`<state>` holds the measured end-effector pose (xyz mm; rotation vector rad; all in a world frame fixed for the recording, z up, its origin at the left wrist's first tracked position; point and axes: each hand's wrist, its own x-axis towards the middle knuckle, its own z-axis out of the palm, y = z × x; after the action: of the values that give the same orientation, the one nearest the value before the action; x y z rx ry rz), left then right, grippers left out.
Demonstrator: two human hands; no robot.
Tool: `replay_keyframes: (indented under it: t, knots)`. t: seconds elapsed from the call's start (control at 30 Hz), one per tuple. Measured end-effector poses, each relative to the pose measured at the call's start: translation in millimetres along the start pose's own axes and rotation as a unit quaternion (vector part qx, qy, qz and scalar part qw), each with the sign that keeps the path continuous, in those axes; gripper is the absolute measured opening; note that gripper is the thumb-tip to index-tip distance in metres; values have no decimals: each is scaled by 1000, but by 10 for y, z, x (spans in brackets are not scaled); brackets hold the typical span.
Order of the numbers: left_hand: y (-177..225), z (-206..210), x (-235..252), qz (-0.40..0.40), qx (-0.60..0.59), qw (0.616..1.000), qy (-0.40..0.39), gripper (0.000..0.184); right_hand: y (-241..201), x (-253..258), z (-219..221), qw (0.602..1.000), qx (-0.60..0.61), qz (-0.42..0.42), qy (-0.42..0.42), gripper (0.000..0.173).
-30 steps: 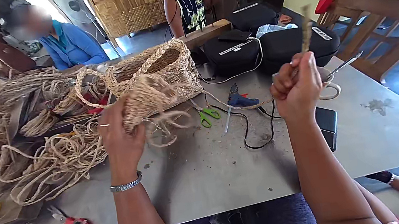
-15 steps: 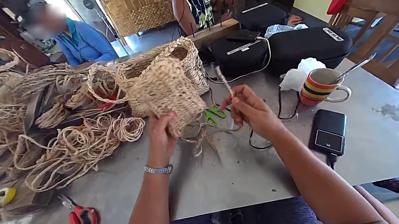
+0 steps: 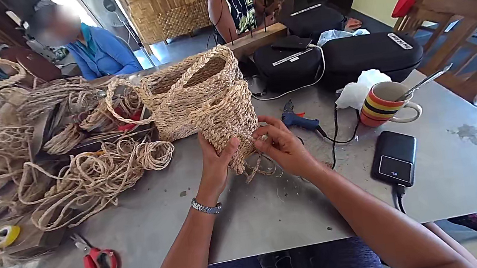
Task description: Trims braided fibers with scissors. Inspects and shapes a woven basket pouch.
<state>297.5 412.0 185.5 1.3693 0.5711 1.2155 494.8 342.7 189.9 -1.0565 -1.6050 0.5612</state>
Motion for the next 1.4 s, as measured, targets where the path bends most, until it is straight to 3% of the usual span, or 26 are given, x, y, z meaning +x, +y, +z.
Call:
replay_keyframes:
  t: [0.13, 0.47, 1.03, 1.13, 1.33, 1.4]
  knots:
    - [-44, 60, -24, 33, 55, 998, 14, 107, -53, -49, 122, 1000, 1, -3, 18, 19]
    - [-87, 70, -41, 75, 110, 991, 30, 80, -117, -111, 212, 997, -36, 4, 67, 18]
    - [-127, 62, -62, 99, 131, 985, 51, 88, -170, -195, 390, 994, 57, -65, 71, 18]
    - [-140, 73, -66, 103, 129, 985, 45, 87, -151, -188, 408, 996, 53, -39, 64, 19]
    - [-129, 120, -96, 85, 170, 980, 61, 110, -189, -189, 400, 996, 73, 44, 38, 18]
    - [-116, 140, -93, 86, 157, 982, 61, 104, -201, -189, 399, 994, 82, 55, 36, 18]
